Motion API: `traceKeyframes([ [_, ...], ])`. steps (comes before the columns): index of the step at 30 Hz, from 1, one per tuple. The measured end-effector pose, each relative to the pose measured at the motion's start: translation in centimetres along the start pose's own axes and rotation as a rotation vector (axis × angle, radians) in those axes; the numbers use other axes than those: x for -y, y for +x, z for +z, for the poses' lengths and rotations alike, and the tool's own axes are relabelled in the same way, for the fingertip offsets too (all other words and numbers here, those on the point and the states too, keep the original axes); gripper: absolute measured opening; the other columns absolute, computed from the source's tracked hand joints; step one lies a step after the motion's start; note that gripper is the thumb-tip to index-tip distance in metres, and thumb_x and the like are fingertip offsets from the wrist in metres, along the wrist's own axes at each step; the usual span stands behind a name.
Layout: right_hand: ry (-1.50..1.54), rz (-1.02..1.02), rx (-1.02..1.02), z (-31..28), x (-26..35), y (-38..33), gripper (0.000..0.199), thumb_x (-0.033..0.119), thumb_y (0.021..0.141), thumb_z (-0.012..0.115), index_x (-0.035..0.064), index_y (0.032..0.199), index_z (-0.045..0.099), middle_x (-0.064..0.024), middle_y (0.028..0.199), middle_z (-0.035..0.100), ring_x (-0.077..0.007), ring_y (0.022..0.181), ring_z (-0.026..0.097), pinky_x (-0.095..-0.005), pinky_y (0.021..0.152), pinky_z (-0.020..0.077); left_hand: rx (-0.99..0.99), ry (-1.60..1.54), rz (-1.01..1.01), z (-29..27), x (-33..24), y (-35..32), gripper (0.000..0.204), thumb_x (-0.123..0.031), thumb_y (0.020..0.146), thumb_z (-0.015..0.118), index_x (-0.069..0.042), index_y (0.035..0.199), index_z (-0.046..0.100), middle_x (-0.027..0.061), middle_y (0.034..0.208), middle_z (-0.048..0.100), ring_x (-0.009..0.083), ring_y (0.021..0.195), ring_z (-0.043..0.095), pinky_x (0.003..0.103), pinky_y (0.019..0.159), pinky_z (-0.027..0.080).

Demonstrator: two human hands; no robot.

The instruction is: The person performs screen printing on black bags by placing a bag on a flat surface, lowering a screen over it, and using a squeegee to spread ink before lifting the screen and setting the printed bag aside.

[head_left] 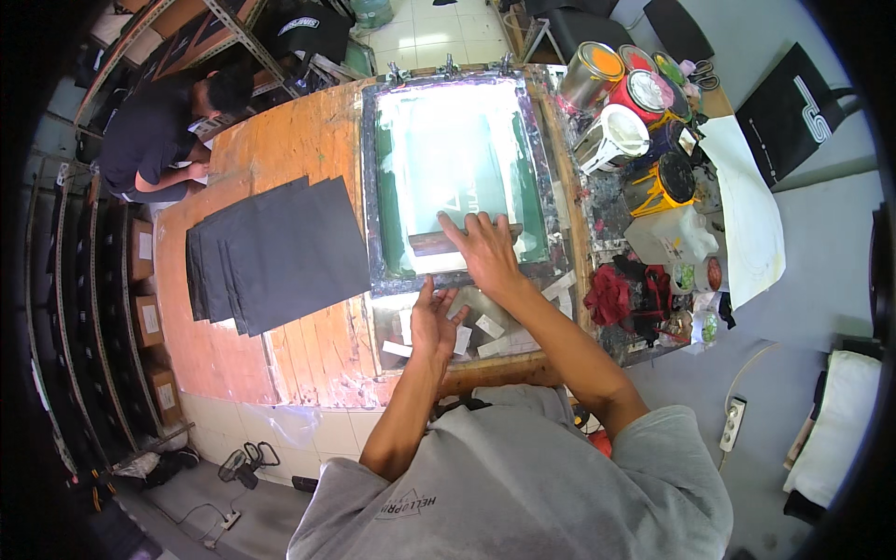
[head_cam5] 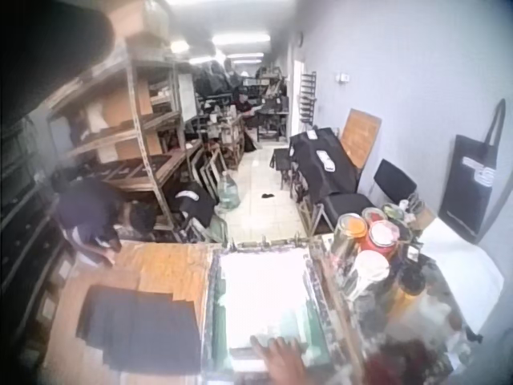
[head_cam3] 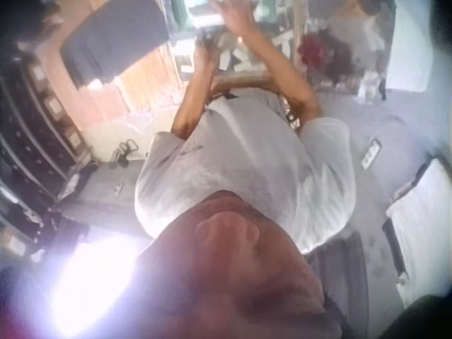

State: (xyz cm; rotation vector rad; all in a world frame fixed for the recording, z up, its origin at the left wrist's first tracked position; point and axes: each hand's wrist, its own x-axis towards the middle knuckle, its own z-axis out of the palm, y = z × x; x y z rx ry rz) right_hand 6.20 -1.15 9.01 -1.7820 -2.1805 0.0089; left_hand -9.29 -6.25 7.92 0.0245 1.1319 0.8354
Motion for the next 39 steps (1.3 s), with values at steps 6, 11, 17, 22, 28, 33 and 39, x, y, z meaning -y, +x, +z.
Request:
traceKeyframes([
  [6,0.048,0.015,0.001,0.9,0.6,-1.7,0.063,0.002,0.087,0.060,0.0165,0.148,0.052,-0.0075,0.092,0.054,-0.0258,0.094,0.054,-0.0490,0.086,0.0364,-0.100,-0.092,0.006,-1.1,1.1,2.3,0.079,-0.044,0.096,0.069,0.001,0.149,0.030,0.0191,0.139,0.039,0.0329,0.136,0.044,0.060,0.114,0.029],
  [11,0.022,-0.019,-0.109,4.3,-0.5,-1.5,0.065,0.000,0.086,0.061,0.0178,0.149,0.051,-0.0065,0.093,0.053,-0.0258,0.095,0.055,-0.0608,0.097,0.0344,-0.038,-0.031,-0.007,-0.7,0.7,1.9,0.107,-0.045,0.095,0.068,0.007,0.161,0.000,0.0257,0.161,0.021,0.0366,0.148,0.033,0.061,0.121,0.021],
  [17,-0.017,0.000,-0.159,5.5,-4.8,7.8,0.068,-0.006,0.087,0.057,0.0205,0.149,0.051,-0.0061,0.094,0.052,-0.0258,0.098,0.055,-0.0657,0.104,0.0309,-0.157,-0.086,-0.004,-0.8,1.0,2.2,0.051,-0.039,0.091,0.076,-0.007,0.124,0.053,0.0098,0.114,0.049,0.0297,0.121,0.052,0.057,0.105,0.035],
  [22,-0.081,0.020,-0.130,7.0,-9.4,16.5,0.064,-0.005,0.090,0.055,0.0204,0.149,0.051,-0.0069,0.097,0.056,-0.0264,0.101,0.056,-0.0674,0.106,0.0301,-0.177,-0.076,-0.007,-0.8,1.0,1.9,0.043,-0.039,0.090,0.077,-0.011,0.116,0.057,0.0068,0.109,0.052,0.0262,0.112,0.054,0.053,0.099,0.038],
  [28,-0.002,0.022,0.090,7.0,-13.0,21.2,0.069,-0.006,0.087,0.061,0.0192,0.151,0.051,-0.0100,0.105,0.061,-0.0274,0.111,0.057,-0.0519,0.096,0.0372,-0.118,-0.077,-0.008,-1.2,0.9,1.6,0.039,-0.040,0.092,0.075,-0.014,0.115,0.056,0.0060,0.108,0.057,0.0267,0.114,0.056,0.054,0.099,0.042],
  [33,-0.218,-0.034,-0.149,7.2,-17.8,22.7,0.076,-0.007,0.084,0.063,0.0234,0.153,0.050,-0.0108,0.102,0.058,-0.0266,0.100,0.053,-0.0442,0.091,0.0367,-0.107,-0.052,-0.024,-1.6,0.6,1.6,0.047,-0.040,0.094,0.073,-0.010,0.122,0.050,0.0110,0.116,0.050,0.0311,0.117,0.052,0.054,0.098,0.046],
  [39,-0.260,0.010,-0.249,8.7,-18.3,23.1,0.075,-0.005,0.082,0.064,0.0254,0.150,0.051,-0.0082,0.105,0.060,-0.0259,0.106,0.055,-0.0479,0.086,0.0367,-0.086,-0.055,0.012,-1.3,0.0,0.8,0.043,-0.036,0.090,0.079,-0.012,0.113,0.051,0.0085,0.113,0.052,0.0296,0.113,0.055,0.054,0.096,0.048],
])
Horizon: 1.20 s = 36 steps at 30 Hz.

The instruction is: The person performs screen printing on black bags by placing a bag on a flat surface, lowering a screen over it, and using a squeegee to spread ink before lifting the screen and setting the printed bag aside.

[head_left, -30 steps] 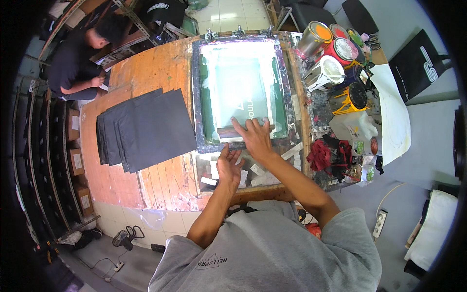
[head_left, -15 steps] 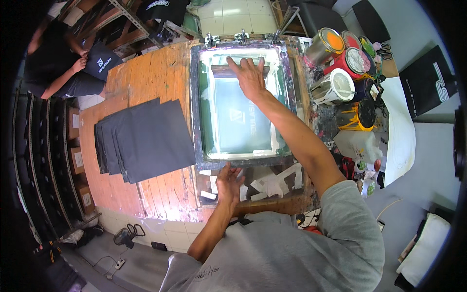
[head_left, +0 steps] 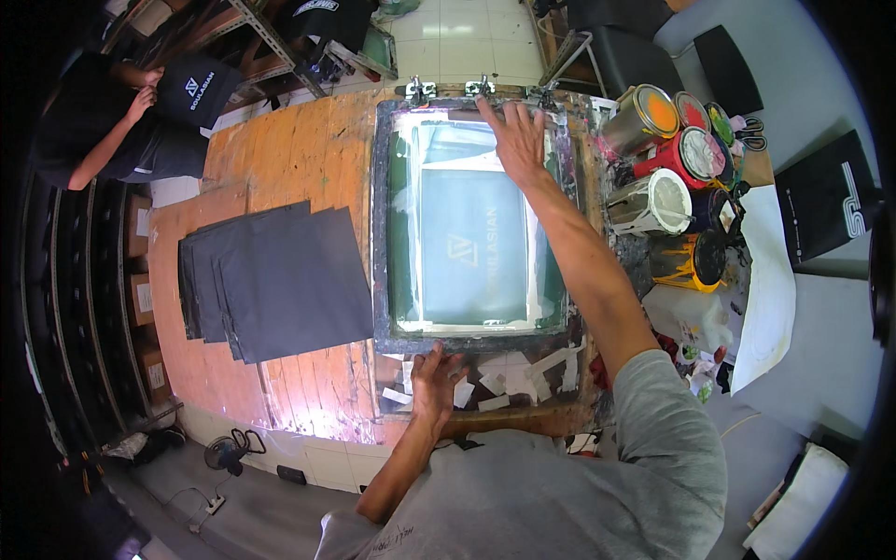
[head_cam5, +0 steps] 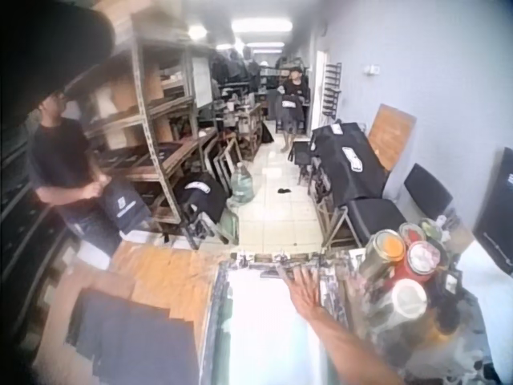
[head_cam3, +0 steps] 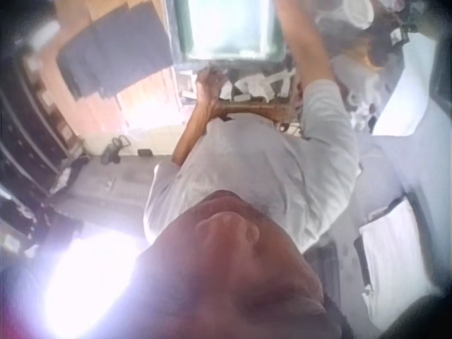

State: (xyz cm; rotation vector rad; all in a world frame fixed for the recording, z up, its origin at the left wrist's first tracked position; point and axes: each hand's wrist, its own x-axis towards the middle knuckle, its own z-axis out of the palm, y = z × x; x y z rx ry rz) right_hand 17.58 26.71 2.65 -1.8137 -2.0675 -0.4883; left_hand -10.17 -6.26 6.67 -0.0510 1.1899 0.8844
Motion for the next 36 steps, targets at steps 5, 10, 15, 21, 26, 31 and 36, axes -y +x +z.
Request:
traceKeyframes([
  [5,0.069,0.145,0.178,-4.1,3.5,-1.3,0.068,-0.006,0.083,0.059,0.0228,0.145,0.056,-0.0100,0.102,0.063,-0.0282,0.105,0.058,-0.0483,0.085,0.0377,0.067,0.035,0.047,0.5,-0.4,-0.4,0.041,-0.036,0.091,0.078,-0.013,0.108,0.050,0.0086,0.108,0.054,0.0309,0.109,0.059,0.057,0.099,0.048],
  [10,0.201,0.038,0.298,-12.4,9.0,-8.8,0.066,-0.006,0.084,0.057,0.0227,0.143,0.058,-0.0096,0.097,0.061,-0.0270,0.100,0.059,-0.0466,0.085,0.0372,0.098,0.056,0.085,0.6,-0.8,-0.8,0.040,-0.037,0.092,0.078,-0.013,0.104,0.048,0.0103,0.103,0.056,0.0338,0.109,0.062,0.060,0.106,0.042],
  [15,0.300,-0.039,0.239,-21.8,13.4,-16.9,0.070,-0.005,0.083,0.059,0.0202,0.148,0.054,-0.0067,0.091,0.053,-0.0254,0.092,0.053,-0.0444,0.081,0.0340,0.152,0.057,0.113,1.1,-1.9,-1.7,0.038,-0.036,0.093,0.076,-0.011,0.108,0.052,0.0110,0.101,0.059,0.0343,0.109,0.063,0.058,0.105,0.041],
  [21,0.297,-0.047,0.126,-28.5,14.2,-15.5,0.056,0.024,0.090,0.068,0.0164,0.145,0.057,-0.0060,0.088,0.050,-0.0250,0.087,0.050,-0.0435,0.079,0.0328,0.310,-0.013,0.248,4.7,-5.4,-5.3,0.024,-0.020,0.097,0.069,-0.004,0.108,0.057,0.0105,0.099,0.070,0.0296,0.094,0.072,0.048,0.100,0.053],
  [26,0.224,-0.115,-0.147,-30.6,11.7,-8.2,0.051,0.047,0.092,0.069,0.0133,0.131,0.066,-0.0054,0.081,0.052,-0.0229,0.077,0.052,-0.0430,0.074,0.0357,0.637,0.032,0.491,7.8,-9.8,-6.2,0.028,-0.019,0.096,0.061,0.000,0.117,0.063,0.0142,0.106,0.072,0.0322,0.104,0.071,0.050,0.105,0.049],
  [31,0.288,-0.124,-0.175,-32.3,8.8,-0.7,0.040,0.047,0.093,0.067,0.0096,0.105,0.074,-0.0142,0.075,0.067,-0.0293,0.075,0.066,-0.0462,0.075,0.0417,0.322,0.436,0.785,8.3,-14.2,3.6,0.035,-0.029,0.103,0.054,0.004,0.110,0.063,0.0164,0.102,0.072,0.0351,0.101,0.071,0.054,0.096,0.048],
  [36,0.270,-0.059,0.110,-34.5,6.9,5.3,0.034,0.038,0.100,0.060,0.0065,0.092,0.069,-0.0059,0.063,0.057,-0.0199,0.055,0.048,-0.0417,0.061,0.0470,-0.811,1.707,1.080,4.9,-11.2,12.9,0.035,-0.032,0.099,0.065,-0.001,0.115,0.065,0.0238,0.105,0.067,0.0388,0.096,0.067,0.043,0.090,0.049],
])
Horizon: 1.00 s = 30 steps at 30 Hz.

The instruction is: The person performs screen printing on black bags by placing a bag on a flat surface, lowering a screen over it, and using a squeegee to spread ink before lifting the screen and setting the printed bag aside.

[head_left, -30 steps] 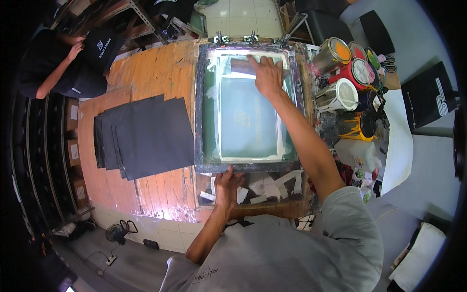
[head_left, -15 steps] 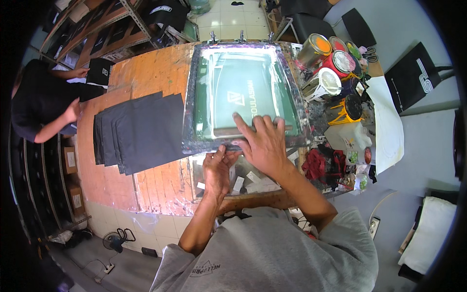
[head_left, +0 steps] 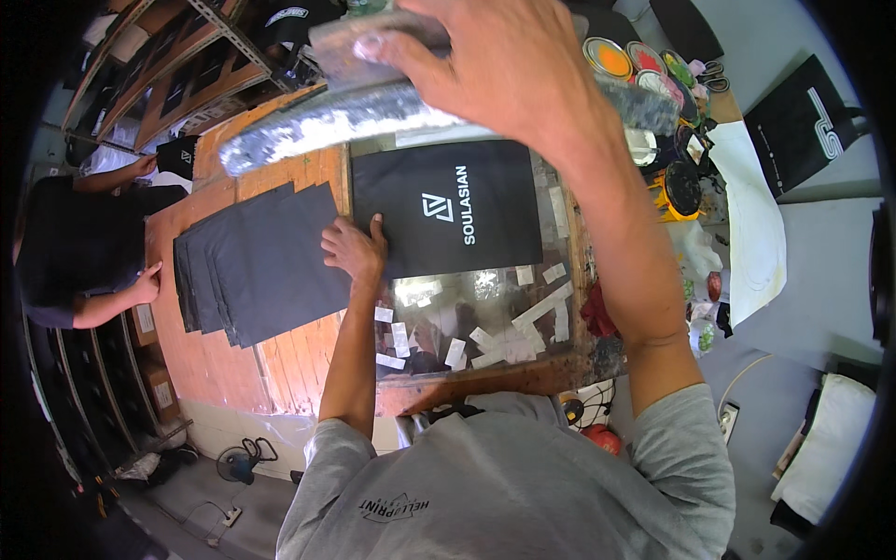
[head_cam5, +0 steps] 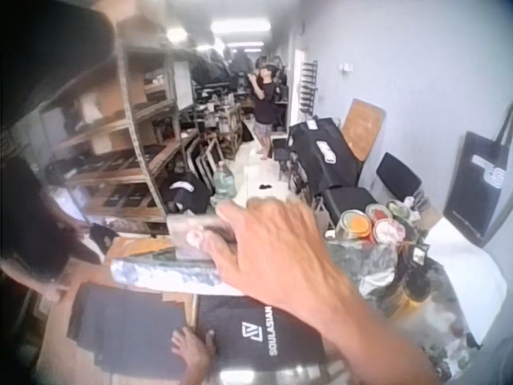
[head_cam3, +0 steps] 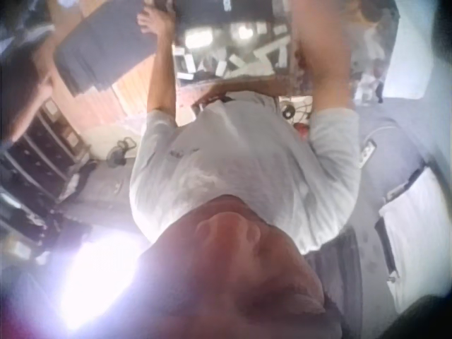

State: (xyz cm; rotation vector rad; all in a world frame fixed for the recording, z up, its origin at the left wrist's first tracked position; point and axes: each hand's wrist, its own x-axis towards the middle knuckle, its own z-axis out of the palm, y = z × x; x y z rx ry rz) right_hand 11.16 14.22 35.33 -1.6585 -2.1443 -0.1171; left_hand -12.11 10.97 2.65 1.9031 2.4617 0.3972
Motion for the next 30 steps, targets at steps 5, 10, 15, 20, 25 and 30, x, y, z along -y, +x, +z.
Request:
traceKeyframes([
  [5,0.205,0.129,0.152,-2.8,-0.5,3.8,0.034,0.033,0.102,0.058,0.0040,0.088,0.069,-0.0052,0.059,0.057,-0.0168,0.053,0.052,-0.0417,0.065,0.0555,0.136,-0.319,0.106,2.9,1.2,0.9,0.033,-0.027,0.097,0.067,0.001,0.114,0.064,0.0259,0.110,0.064,0.0425,0.104,0.064,0.048,0.092,0.049],
  [10,0.191,0.113,0.099,-3.3,-0.8,5.5,0.035,0.035,0.100,0.060,0.0028,0.090,0.072,-0.0117,0.072,0.069,-0.0266,0.069,0.066,-0.0468,0.078,0.0579,0.150,-0.375,-0.113,-0.6,9.4,7.1,0.030,-0.023,0.094,0.069,0.000,0.113,0.065,0.0245,0.109,0.066,0.0433,0.103,0.064,0.048,0.092,0.050],
  [15,0.117,0.118,0.012,-3.2,-0.7,5.3,0.038,0.037,0.098,0.062,0.0014,0.093,0.073,-0.0176,0.078,0.072,-0.0330,0.074,0.069,-0.0473,0.076,0.0549,-0.580,-0.001,-0.062,-6.2,19.8,8.0,0.023,-0.021,0.090,0.071,-0.002,0.103,0.064,0.0185,0.097,0.065,0.0392,0.101,0.061,0.049,0.089,0.048],
  [20,0.085,0.063,-0.017,-2.9,-0.5,5.5,0.041,0.040,0.094,0.066,-0.0010,0.091,0.069,-0.0246,0.079,0.066,-0.0401,0.075,0.066,-0.0480,0.068,0.0473,-0.092,-0.552,0.286,-3.1,14.9,-3.6,0.026,-0.025,0.086,0.081,-0.006,0.091,0.064,0.0142,0.094,0.061,0.0323,0.094,0.057,0.047,0.084,0.044],
  [25,0.071,0.028,-0.082,-2.2,-0.6,4.6,0.039,0.040,0.094,0.065,0.0013,0.091,0.069,-0.0243,0.082,0.068,-0.0428,0.078,0.066,-0.0498,0.070,0.0488,-0.032,-0.369,0.148,-1.4,11.9,-8.3,0.021,-0.030,0.087,0.078,-0.011,0.091,0.070,0.0081,0.105,0.061,0.0295,0.103,0.056,0.047,0.098,0.035],
  [30,0.062,0.079,-0.056,-2.5,0.1,3.6,0.039,0.041,0.093,0.066,0.0028,0.095,0.071,-0.0248,0.087,0.070,-0.0439,0.086,0.068,-0.0511,0.076,0.0505,0.039,-0.887,-0.072,-3.9,11.2,-5.3,0.027,-0.036,0.089,0.076,-0.010,0.088,0.074,0.0202,0.133,0.062,0.0391,0.133,0.050,0.071,0.109,0.025],
])
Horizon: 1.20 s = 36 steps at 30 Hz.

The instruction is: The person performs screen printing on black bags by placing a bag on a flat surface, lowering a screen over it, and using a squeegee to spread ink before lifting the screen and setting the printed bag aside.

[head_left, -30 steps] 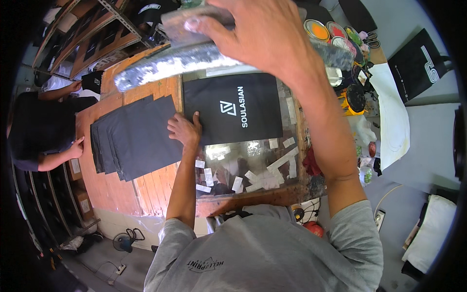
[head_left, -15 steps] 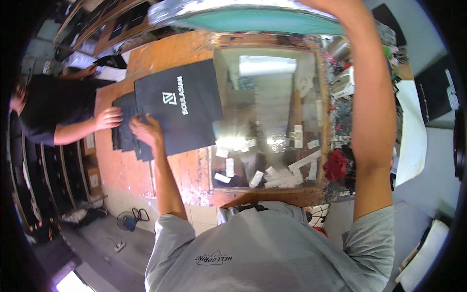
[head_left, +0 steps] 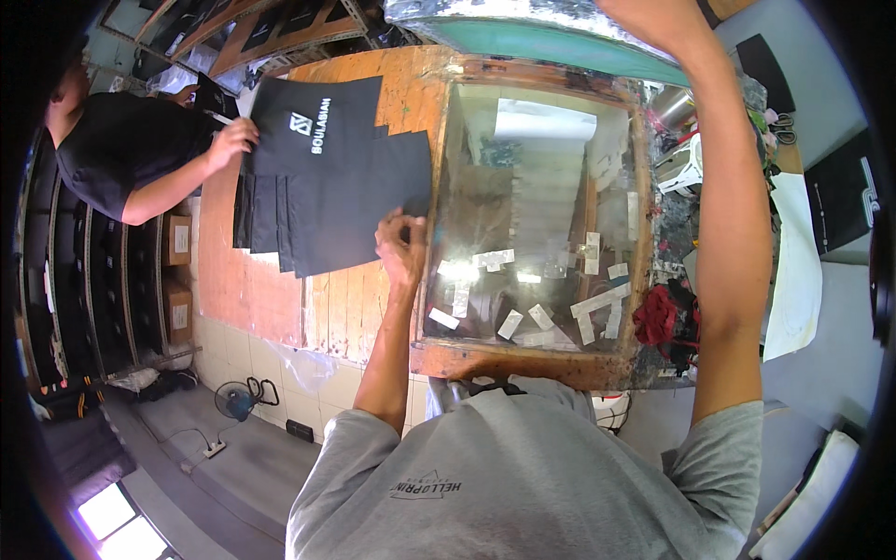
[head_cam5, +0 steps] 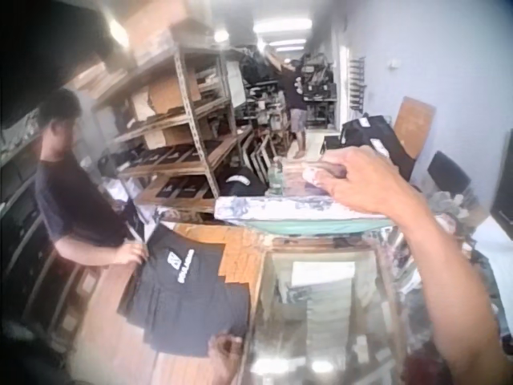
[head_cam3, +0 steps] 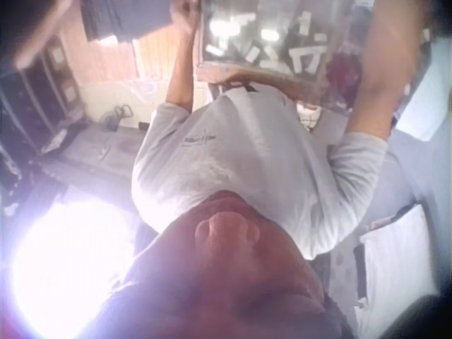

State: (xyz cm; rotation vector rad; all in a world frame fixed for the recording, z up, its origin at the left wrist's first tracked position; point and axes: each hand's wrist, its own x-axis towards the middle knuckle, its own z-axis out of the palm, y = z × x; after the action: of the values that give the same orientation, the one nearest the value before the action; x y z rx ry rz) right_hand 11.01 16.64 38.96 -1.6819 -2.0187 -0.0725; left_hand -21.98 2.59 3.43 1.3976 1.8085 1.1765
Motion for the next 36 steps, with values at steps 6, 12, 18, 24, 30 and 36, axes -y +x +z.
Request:
traceKeyframes([
  [6,0.024,0.035,0.044,-0.4,-0.1,0.1,0.045,0.046,0.093,0.065,0.0043,0.106,0.074,-0.0238,0.103,0.073,-0.0425,0.099,0.070,-0.0514,0.087,0.0531,0.507,0.627,0.269,8.9,-3.8,-3.8,0.051,-0.044,0.101,0.056,-0.018,0.145,0.056,0.0210,0.165,0.031,0.0477,0.156,0.011,0.085,0.108,-0.003],
  [12,0.080,0.003,0.167,-0.9,-0.9,0.2,0.043,0.041,0.095,0.061,0.0011,0.107,0.073,-0.0222,0.107,0.074,-0.0362,0.103,0.071,-0.0481,0.091,0.0558,0.580,0.659,0.741,18.9,-6.2,-5.6,0.061,-0.047,0.105,0.047,-0.017,0.158,0.042,0.0171,0.169,0.024,0.0461,0.157,0.009,0.081,0.114,0.003],
  [18,0.177,-0.027,0.236,-2.0,-1.7,0.8,0.044,0.041,0.102,0.056,0.0001,0.101,0.070,-0.0100,0.081,0.065,-0.0171,0.067,0.060,-0.0313,0.059,0.0552,0.801,0.630,0.834,22.6,-8.4,-6.7,0.060,-0.043,0.105,0.049,-0.017,0.158,0.042,0.0176,0.170,0.021,0.0421,0.158,0.008,0.076,0.118,0.003],
  [24,0.158,-0.021,0.181,-2.4,-2.5,1.0,0.046,0.043,0.101,0.057,-0.0007,0.102,0.071,-0.0123,0.084,0.067,-0.0195,0.071,0.062,-0.0333,0.064,0.0565,0.656,0.187,0.585,20.7,-7.8,-6.8,0.064,-0.042,0.102,0.055,-0.009,0.156,0.043,0.0210,0.169,0.022,0.0419,0.158,0.010,0.073,0.120,0.000],
  [30,0.154,-0.020,0.160,-2.6,-2.0,1.0,0.048,0.044,0.099,0.058,-0.0014,0.102,0.072,-0.0147,0.088,0.069,-0.0219,0.076,0.065,-0.0353,0.069,0.0578,0.588,0.710,0.594,17.9,-7.1,-9.0,0.067,-0.046,0.100,0.057,-0.013,0.157,0.044,0.0169,0.169,0.026,0.0382,0.159,0.013,0.071,0.121,-0.001],
  [36,0.130,-0.017,0.152,-2.4,-1.3,0.7,0.050,0.046,0.098,0.059,-0.0022,0.103,0.073,-0.0171,0.091,0.071,-0.0243,0.080,0.067,-0.0373,0.074,0.0591,0.579,0.712,0.603,18.2,-7.0,-9.5,0.067,-0.047,0.101,0.054,-0.012,0.157,0.042,0.0177,0.168,0.025,0.0388,0.158,0.012,0.073,0.119,-0.001],
])
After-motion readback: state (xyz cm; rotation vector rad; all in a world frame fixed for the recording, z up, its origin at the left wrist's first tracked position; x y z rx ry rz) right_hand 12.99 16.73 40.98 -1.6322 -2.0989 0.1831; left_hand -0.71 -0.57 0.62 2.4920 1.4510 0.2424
